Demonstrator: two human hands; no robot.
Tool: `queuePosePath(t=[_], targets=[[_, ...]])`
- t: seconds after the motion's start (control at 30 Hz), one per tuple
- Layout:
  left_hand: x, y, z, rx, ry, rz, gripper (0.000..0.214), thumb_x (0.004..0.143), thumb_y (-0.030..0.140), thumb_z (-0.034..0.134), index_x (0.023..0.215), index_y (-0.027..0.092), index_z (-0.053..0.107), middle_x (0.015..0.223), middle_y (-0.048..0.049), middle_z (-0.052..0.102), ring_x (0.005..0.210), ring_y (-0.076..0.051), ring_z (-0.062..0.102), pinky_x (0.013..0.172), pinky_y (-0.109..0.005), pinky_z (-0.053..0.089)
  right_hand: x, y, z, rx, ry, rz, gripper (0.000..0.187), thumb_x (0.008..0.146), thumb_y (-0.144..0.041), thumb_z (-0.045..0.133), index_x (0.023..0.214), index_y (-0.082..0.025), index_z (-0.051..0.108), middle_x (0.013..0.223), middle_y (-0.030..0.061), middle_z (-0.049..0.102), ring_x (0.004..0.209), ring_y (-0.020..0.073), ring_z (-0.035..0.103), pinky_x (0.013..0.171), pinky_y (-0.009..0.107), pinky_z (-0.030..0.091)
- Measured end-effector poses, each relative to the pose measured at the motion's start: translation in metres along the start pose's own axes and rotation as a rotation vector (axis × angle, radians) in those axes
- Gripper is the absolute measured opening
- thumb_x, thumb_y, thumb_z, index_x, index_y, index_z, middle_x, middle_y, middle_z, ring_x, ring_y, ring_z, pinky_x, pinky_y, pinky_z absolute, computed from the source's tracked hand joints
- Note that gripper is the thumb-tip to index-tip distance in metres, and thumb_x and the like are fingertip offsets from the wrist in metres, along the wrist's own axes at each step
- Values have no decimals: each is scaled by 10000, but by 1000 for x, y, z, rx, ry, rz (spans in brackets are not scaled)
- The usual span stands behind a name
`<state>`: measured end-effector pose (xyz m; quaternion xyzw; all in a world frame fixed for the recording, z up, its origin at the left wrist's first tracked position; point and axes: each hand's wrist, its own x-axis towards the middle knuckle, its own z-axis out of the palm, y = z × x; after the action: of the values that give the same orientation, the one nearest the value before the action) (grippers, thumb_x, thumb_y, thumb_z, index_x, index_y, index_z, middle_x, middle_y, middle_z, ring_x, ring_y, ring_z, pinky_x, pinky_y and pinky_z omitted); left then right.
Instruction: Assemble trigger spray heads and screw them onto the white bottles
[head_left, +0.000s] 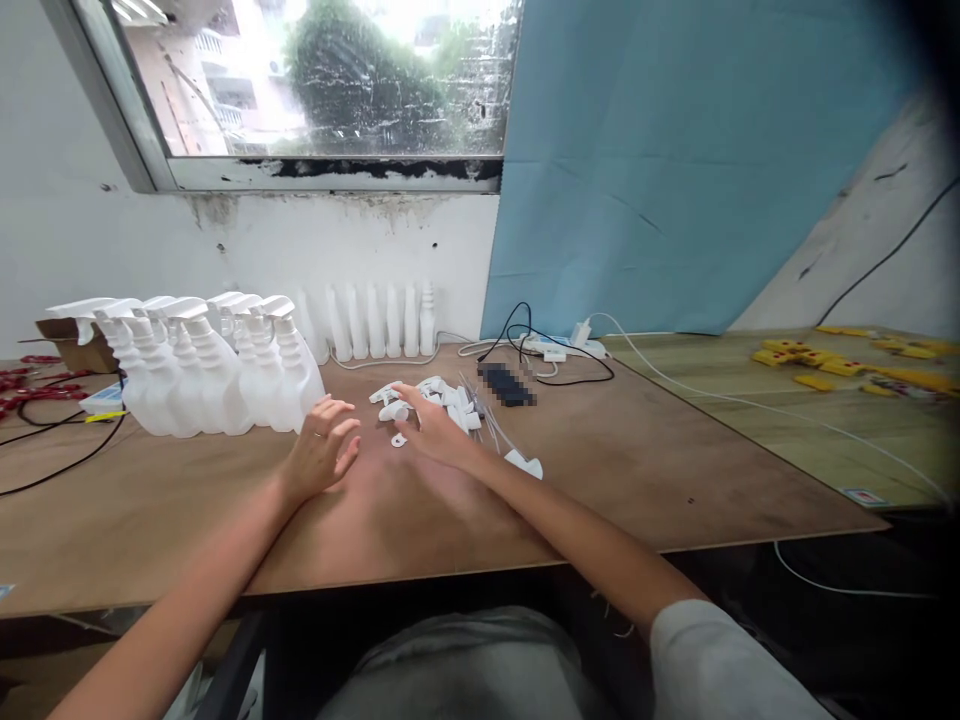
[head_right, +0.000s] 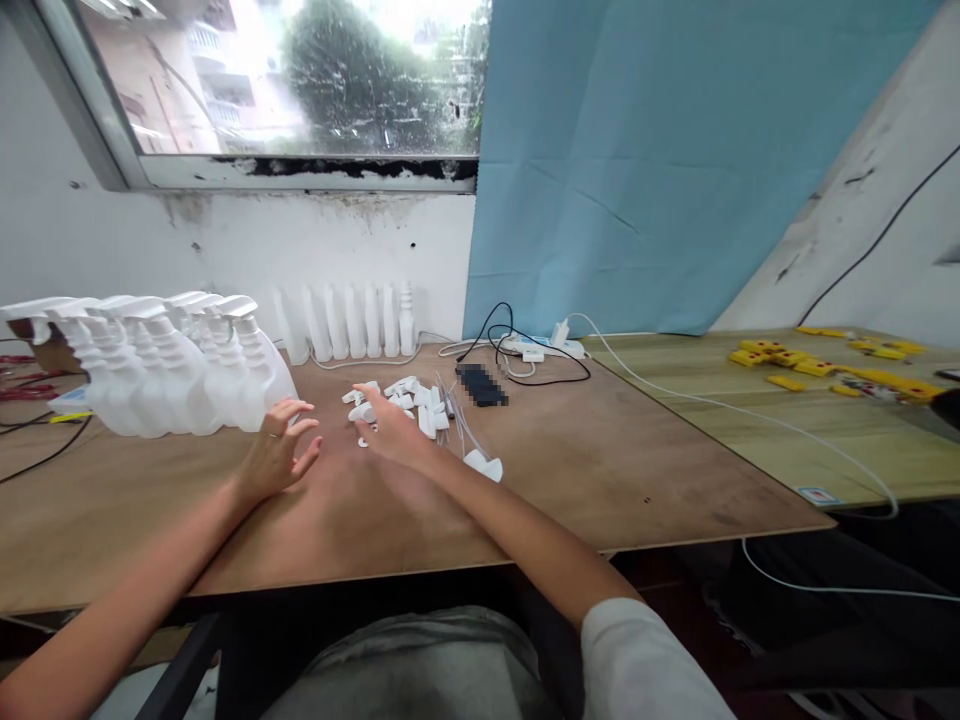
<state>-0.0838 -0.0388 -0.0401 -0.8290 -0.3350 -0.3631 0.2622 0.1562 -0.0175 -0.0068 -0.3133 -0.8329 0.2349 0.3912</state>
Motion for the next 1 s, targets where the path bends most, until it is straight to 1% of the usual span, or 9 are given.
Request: queuePosePath(t=[0.07,0.13,0.23,0.33,0.43,0.53,0.7,0.87,1.0], targets=[[6,9,3,-16,-71,109,384,814,146,570,1174,215,456,1215,-125,505,1207,-281,451,1063,-531,384,-14,12,-25,-8,92,17,463,858,-200,491,1320,-203,462,1315,86,569,1181,214,580,1002,384,448],[9,13,6,-25,-112,150,360,810,127,550,1156,205,486,1204,-123,522,1203,-282,450,1061,-524,386,-24,29,-47,-35,176,35,394,855,-198,497,1248,-197,503,1214,87,632,1080,194,633,967,377,465],[9,13,7,-26,-135,79,325,823,132,524,1140,197,502,1195,-126,531,1197,-285,452,1034,-499,406,-31,58,-71,-56,292,126,339,834,-186,504,1172,-190,533,1062,83,692,999,188,660,904,358,490],[5,10,7,-26,-131,-38,308,846,154,506,1151,192,483,1200,-134,522,1172,-282,472,996,-469,427,-32,81,-85,-29,383,226,310,802,-184,504,1109,-184,547,952,66,708,861,174,683,818,329,516],[4,8,5,-40,-128,-91,301,858,165,492,1157,193,474,1201,-136,523,1151,-274,488,976,-448,433,-33,91,-89,2,411,255,284,789,-192,491,1065,-181,554,888,49,707,756,159,679,763,310,520],[4,8,5,-46,-130,-99,288,857,162,487,1143,191,483,1185,-134,537,1137,-271,495,965,-436,432,-35,92,-88,31,385,243,273,781,-195,487,1045,-175,555,860,43,703,702,148,668,720,292,520],[4,8,7,-61,-141,-105,278,852,164,481,1128,198,500,1171,-127,550,1120,-261,507,970,-426,422,-35,89,-87,56,341,254,241,783,-195,482,1009,-171,562,803,30,699,681,142,664,697,277,518],[4,8,7,-67,-143,-107,263,857,164,474,1117,198,499,1164,-122,552,1109,-254,509,964,-416,422,-37,89,-87,47,330,254,223,786,-186,481,987,-168,573,781,24,690,676,141,664,699,274,519],[3,7,7,-69,-147,-121,265,858,171,468,1120,200,500,1166,-123,552,1106,-255,512,959,-420,421,-38,84,-86,61,311,291,216,779,-160,479,967,-161,585,760,24,683,637,134,661,668,261,517]])
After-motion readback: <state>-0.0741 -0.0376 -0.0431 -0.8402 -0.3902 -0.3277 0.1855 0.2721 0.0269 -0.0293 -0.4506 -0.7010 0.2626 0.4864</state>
